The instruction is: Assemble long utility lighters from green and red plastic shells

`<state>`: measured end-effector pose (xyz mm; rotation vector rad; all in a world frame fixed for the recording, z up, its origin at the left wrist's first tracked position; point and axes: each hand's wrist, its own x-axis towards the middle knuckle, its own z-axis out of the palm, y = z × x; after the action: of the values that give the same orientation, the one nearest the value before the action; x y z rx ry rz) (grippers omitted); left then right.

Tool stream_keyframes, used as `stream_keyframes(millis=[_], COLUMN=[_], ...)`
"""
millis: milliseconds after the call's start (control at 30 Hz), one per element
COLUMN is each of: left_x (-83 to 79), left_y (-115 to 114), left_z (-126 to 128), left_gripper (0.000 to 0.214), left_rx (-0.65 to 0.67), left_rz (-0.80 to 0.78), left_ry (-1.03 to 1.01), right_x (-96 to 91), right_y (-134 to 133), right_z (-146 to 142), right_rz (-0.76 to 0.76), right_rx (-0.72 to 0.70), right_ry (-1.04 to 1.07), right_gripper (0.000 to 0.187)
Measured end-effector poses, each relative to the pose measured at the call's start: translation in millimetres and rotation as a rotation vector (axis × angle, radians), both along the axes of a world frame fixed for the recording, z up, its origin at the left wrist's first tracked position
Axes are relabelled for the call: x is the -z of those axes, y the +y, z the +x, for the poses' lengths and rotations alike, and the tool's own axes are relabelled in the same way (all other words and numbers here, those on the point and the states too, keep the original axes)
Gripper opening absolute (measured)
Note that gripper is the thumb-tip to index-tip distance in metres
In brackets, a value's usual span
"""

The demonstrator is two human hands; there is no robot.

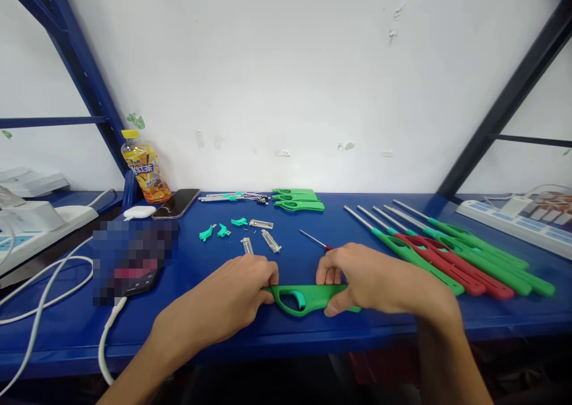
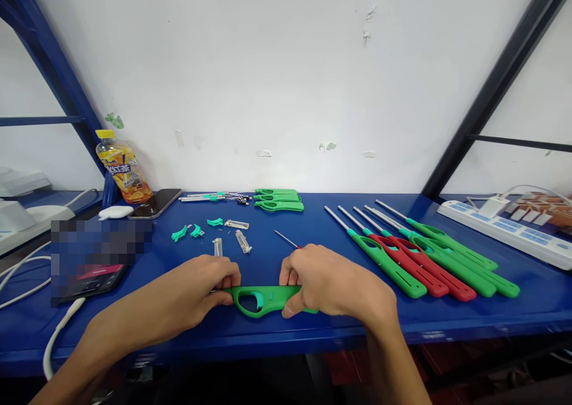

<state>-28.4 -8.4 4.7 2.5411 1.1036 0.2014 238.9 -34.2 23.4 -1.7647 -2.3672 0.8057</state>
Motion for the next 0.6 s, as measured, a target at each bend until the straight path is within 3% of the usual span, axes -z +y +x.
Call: stream_keyframes(millis=[100,300,367,500,533,600], left_x=[-1.1,-14.4,-16.0,-13.3,-12.6,-12.4], left_y=[-1.8,-1.0,2.1,10.2,11.9,14.0], left_z=[-2.2,-0.1,-3.5,-20.8,-25.3,-31.1], left_gripper=[0.012,0.006,0.009,0.050,0.052,0.035], left_rx=[0.077,0.123,0.096,-0.027,-0.031,-0.010], left_rz=[0.037,0.131,0.225,0.520,0.548,0.538], left_ry=[0.026,-0.035,-0.077,-0.093,-0.073,-0.044], right_x=[-2.1,-9.9,-14.5,-22.4,-23.3,-23.6], right_y=[5.8,3.5,0.7,-3.6,-4.3,-4.6], right_z=[3.1,6.3,10.2,18.4,19.6,20.9], right_rz=[-0.146,0.013,-0.040,-0.044,-0.041,-0.046], right_rx=[-0.062,-0.193,-0.186,-0.140,-0.128,-0.116], right_ry=[0.018,-0.004,0.060,0.086,0.086,0.092], right_gripper=[0.028,0.018,0.028,0.038,0.039,0.041])
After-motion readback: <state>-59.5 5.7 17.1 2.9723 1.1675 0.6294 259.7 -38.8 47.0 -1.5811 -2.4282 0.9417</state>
